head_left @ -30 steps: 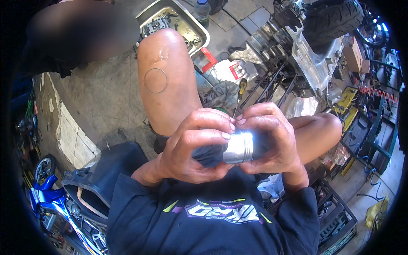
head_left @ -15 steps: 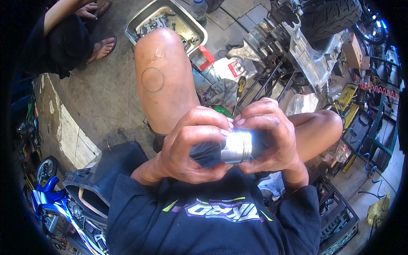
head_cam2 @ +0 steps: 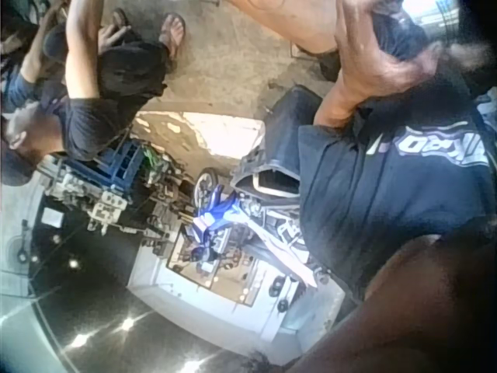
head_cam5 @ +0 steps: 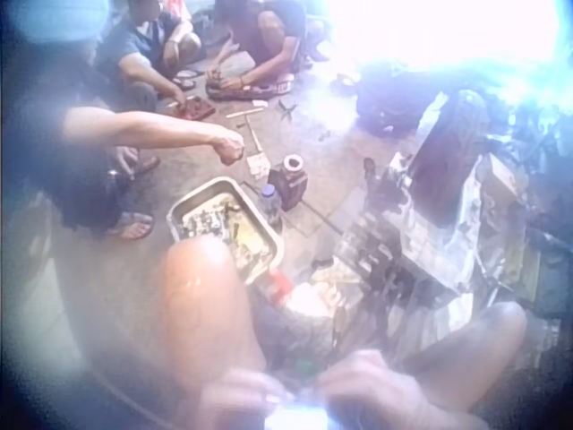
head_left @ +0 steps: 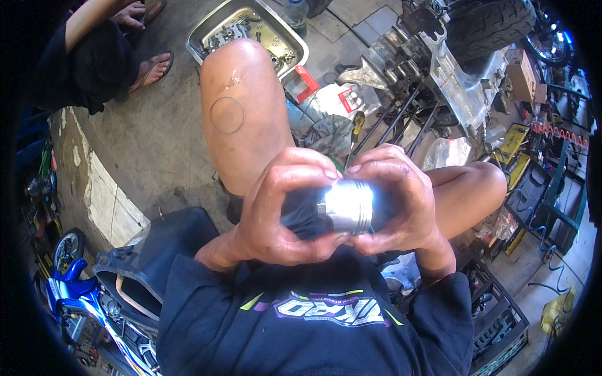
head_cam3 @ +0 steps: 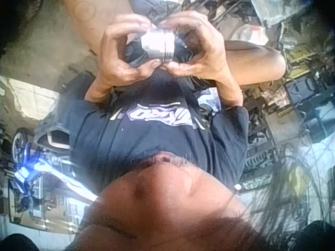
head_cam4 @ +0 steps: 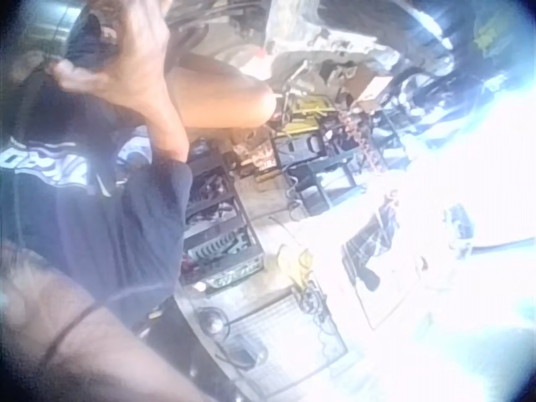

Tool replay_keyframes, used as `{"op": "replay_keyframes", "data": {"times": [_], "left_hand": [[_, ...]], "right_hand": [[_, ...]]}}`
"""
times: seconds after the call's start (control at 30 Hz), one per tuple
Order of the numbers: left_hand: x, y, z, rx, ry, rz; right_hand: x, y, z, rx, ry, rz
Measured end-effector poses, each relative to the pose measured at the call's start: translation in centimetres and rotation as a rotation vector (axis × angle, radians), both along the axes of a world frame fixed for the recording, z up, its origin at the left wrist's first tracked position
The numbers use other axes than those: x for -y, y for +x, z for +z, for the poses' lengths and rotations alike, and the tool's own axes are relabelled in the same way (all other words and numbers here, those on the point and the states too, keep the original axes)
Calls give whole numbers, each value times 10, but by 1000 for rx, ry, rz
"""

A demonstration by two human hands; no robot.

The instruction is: The person cleans a motorcycle piston by hand, removes a plastic bottle cap, and then prepares and fits a piston ring onto the piston.

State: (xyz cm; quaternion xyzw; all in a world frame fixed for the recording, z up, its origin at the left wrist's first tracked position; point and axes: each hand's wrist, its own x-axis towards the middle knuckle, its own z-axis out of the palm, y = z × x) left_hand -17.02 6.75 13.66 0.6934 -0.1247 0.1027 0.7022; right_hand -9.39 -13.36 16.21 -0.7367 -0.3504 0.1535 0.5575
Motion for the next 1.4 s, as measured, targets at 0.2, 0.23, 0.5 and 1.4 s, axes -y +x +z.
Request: {"op": "replay_keyframes", "data": {"times": [0.2,0.23,0.5,1.4], "left_hand": [[5,-3,-4,-323,-348,-21],[7,-4,-1,-324,-348,-18],[5,-5,5,-824,-642,-115],[8,-15,7,-695,-505,-232]], "right_hand": [[-6,-6,-4,-39,-46,-53],[-8,-6,-5,-41,-46,-50],[-5,0,-5,58,-78,-60],[6,-10,-9,-261,-62,-120]]}}
